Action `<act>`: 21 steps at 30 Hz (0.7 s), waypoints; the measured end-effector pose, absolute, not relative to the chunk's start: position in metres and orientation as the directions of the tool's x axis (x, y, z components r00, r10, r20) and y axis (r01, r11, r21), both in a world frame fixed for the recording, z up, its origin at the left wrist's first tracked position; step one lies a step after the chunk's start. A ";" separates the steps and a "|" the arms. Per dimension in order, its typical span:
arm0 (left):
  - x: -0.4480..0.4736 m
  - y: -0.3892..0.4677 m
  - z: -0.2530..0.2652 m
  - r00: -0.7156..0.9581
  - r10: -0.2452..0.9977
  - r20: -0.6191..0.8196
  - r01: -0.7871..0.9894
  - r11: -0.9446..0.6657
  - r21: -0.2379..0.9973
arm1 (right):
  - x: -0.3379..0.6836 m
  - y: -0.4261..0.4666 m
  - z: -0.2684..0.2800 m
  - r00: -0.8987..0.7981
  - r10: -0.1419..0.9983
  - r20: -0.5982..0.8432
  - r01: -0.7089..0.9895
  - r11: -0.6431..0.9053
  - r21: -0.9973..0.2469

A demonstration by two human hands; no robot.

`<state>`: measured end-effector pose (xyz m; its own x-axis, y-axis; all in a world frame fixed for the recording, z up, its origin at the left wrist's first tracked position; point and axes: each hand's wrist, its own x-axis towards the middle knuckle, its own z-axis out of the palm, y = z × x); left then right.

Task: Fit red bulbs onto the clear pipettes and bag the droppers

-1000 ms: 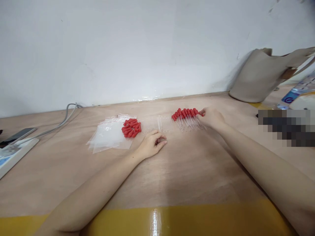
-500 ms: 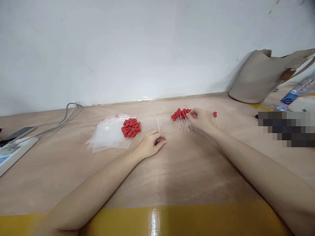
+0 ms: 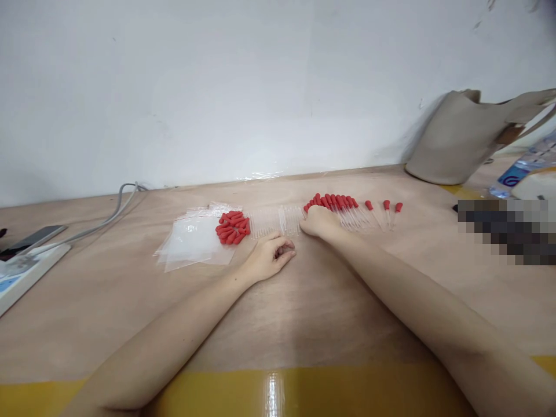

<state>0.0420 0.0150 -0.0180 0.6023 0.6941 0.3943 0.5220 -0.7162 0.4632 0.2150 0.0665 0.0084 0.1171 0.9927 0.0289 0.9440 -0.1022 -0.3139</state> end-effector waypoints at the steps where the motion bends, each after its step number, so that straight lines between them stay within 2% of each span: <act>1: 0.042 0.014 -0.018 0.604 0.692 0.396 0.522 -0.719 0.460 | 0.215 0.067 0.008 0.115 0.993 0.037 0.941 -0.097 -0.323; 4: 0.040 0.014 -0.017 0.586 0.689 0.426 0.562 -0.724 0.400 | 0.221 0.064 0.008 0.089 0.991 0.097 0.927 -0.047 -0.372; 6: 0.035 0.017 -0.014 0.555 0.688 0.468 0.638 -0.712 0.292 | 0.229 0.059 0.007 0.060 0.981 0.184 0.909 0.023 -0.416; 9: 0.021 0.027 -0.003 0.496 0.704 0.509 0.774 -0.624 0.109 | 0.249 0.047 0.001 -0.025 0.931 0.363 0.865 0.203 -0.459; 11: 0.010 0.034 0.007 0.445 0.762 0.471 0.850 -0.524 0.045 | 0.265 0.036 -0.006 -0.111 0.874 0.473 0.828 0.345 -0.443; 13: -0.001 0.041 0.017 0.413 0.830 0.374 0.890 -0.455 0.028 | 0.283 0.025 -0.016 -0.180 0.803 0.568 0.801 0.455 -0.390; 16: -0.017 0.050 0.027 0.430 0.869 0.246 0.893 -0.450 0.027 | 0.307 0.011 -0.030 -0.239 0.722 0.650 0.787 0.536 -0.306; 21: -0.030 0.060 0.024 0.448 0.871 0.201 0.887 -0.462 0.024 | 0.327 0.003 -0.039 -0.210 0.738 0.641 0.770 0.529 -0.357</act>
